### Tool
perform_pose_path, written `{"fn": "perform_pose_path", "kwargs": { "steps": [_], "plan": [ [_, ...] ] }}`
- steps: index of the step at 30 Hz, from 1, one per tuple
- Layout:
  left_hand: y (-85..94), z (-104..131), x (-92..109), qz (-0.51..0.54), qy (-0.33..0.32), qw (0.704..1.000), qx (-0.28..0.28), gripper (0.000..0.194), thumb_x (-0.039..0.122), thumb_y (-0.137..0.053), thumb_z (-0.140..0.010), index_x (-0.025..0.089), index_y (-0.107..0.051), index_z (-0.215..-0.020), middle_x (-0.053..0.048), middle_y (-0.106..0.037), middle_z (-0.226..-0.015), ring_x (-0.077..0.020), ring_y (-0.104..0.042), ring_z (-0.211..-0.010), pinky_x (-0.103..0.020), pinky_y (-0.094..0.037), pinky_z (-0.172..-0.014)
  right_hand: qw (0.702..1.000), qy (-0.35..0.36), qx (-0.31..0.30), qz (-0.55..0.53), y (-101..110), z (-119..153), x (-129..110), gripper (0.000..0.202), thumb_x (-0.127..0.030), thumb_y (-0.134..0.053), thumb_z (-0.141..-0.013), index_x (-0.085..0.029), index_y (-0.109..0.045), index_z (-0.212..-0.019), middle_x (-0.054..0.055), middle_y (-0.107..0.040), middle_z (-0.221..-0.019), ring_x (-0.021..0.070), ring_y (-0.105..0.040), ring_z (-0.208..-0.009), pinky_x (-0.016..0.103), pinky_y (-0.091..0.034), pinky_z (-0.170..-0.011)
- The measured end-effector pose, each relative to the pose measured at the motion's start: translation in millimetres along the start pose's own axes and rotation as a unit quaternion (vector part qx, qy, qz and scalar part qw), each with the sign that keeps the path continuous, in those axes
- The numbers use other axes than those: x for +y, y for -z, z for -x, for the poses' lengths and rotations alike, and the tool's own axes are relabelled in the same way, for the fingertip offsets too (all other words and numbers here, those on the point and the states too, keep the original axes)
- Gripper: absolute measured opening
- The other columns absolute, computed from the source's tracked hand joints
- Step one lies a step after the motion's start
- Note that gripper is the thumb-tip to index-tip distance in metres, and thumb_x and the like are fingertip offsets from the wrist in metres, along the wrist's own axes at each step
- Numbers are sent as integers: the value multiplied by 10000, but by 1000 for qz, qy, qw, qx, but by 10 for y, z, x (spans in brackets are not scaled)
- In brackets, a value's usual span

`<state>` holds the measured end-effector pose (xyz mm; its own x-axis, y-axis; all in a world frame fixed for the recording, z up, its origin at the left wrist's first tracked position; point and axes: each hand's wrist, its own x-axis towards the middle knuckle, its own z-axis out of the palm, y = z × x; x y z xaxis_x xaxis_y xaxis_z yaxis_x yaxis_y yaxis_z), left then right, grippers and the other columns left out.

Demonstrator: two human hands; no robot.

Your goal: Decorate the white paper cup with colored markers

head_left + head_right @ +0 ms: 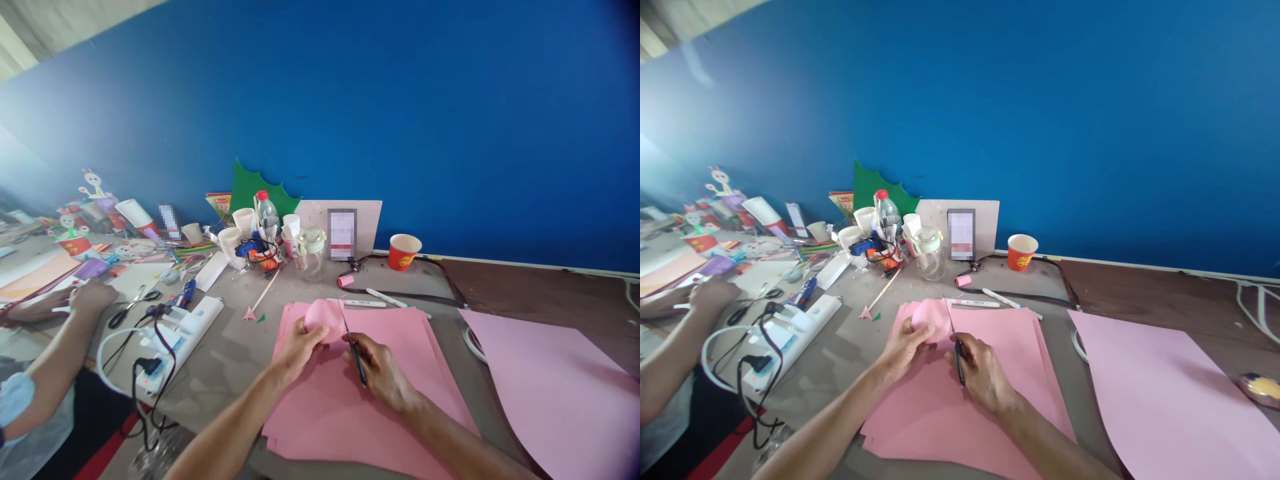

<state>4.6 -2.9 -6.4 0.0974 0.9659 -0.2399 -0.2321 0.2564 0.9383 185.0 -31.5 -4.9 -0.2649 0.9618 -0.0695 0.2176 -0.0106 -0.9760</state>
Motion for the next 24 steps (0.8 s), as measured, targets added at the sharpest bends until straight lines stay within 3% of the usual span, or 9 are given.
{"fn": "perform_pose_path", "kwargs": {
  "steps": [14,24],
  "plan": [
    [-12,-3,49,-2,-3,1000,-21,380,425,-809,-645,140,-558,-638,44,-474,-550,-64,-441,-488,-206,-378,-481,1000,-2,-1,3,12,12,-24,362,-444,-561,-814,-146,-637,-1004,-27,-480,-626,120,-416,-545,244,-369,-512],
    [9,-9,148,15,-19,1000,12,478,438,-829,-594,167,-441,-521,82,-393,-471,-34,-346,-435,-207,-380,-479,1000,-4,-19,-24,4,9,-68,333,-444,-563,-815,-146,-646,-937,-30,-466,-596,107,-384,-530,221,-362,-483]
  ]
}}
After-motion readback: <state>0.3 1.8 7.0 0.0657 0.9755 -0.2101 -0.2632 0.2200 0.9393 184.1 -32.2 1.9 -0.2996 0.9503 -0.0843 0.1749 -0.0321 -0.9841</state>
